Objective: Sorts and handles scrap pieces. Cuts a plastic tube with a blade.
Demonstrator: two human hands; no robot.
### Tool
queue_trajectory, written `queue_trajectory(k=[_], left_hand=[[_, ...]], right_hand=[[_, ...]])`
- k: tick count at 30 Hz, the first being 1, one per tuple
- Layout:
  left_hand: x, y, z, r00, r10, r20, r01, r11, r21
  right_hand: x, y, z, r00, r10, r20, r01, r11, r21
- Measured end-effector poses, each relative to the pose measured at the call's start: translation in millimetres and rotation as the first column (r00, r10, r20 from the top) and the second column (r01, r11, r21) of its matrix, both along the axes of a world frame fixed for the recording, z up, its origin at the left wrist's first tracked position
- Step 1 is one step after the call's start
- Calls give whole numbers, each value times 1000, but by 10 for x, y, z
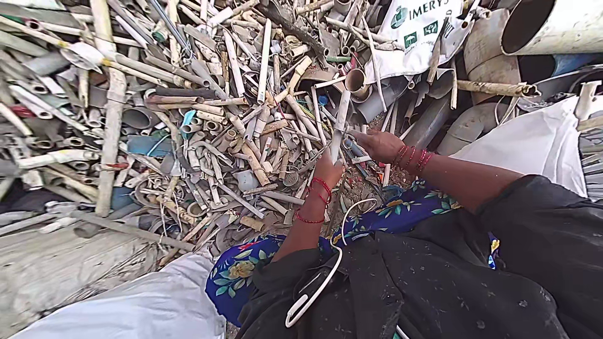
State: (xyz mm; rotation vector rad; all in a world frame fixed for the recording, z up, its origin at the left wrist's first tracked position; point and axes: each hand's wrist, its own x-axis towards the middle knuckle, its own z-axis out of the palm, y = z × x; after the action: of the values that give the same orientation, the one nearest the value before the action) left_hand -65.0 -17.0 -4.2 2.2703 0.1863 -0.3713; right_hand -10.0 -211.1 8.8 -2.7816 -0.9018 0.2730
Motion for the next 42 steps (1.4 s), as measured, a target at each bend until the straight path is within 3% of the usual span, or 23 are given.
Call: queue_trajectory(k=[3, 7, 10, 12, 14, 17, 20, 22, 26, 29, 32, 36, 39, 42], left_hand=[[10, 27, -37, 1000, 6, 19, -7, 999, 48], [7, -21, -4, 1000, 6, 9, -6, 997, 73], [14, -33, -5, 1000, 8, -7, -7, 997, 80], [20, -9, -14, 1000, 22, -18, -20, 994, 109], [0, 1, 23, 1000, 31, -5, -30, 993, 113], [-13, 0, 23, 998, 32, 59, -35, 998, 43], [31, 70, -142, 990, 94, 101, -78, 986, -148], [65, 149, -219, 986, 132, 105, -105, 968, -229], [40, 172, -201, 986, 126, 112, -93, 961, -262], [11, 159, -206, 984, 147, 96, -110, 942, -318], [34, 219, -220, 981, 164, 104, -131, 955, -265], [12, 205, -182, 989, 109, 99, -93, 983, -157], [12, 207, -221, 985, 123, 122, -94, 970, -223], [46, 264, -302, 973, 193, 130, -133, 921, -366]], right_hand=[[-187, 203, -11, 997, 71, -27, -72, 996, -55], [82, 49, 55, 989, -145, -2, 145, 987, -68], [-79, 101, 9, 999, -43, -31, 44, 999, 18], [-226, 224, -5, 998, 42, -48, -43, 999, -14], [-145, 218, -16, 1000, 2, -25, -4, 998, -57], [80, 59, -24, 994, -105, -4, 105, 994, 3], [-67, 114, -95, 1000, 9, -27, -7, 996, 92], [-146, 208, -92, 998, 67, 15, -68, 996, 65], [98, 75, 56, 993, -114, 32, 113, 993, 35], [18, 79, 25, 1000, -21, -7, 22, 995, 99], [-135, 252, 54, 993, 113, -15, -113, 994, 10], [117, 147, 72, 998, -54, 20, 54, 998, -34], [0, 141, 4, 999, 55, -3, -54, 994, 90], [-137, 283, -20, 979, 201, -14, -200, 978, 57]])
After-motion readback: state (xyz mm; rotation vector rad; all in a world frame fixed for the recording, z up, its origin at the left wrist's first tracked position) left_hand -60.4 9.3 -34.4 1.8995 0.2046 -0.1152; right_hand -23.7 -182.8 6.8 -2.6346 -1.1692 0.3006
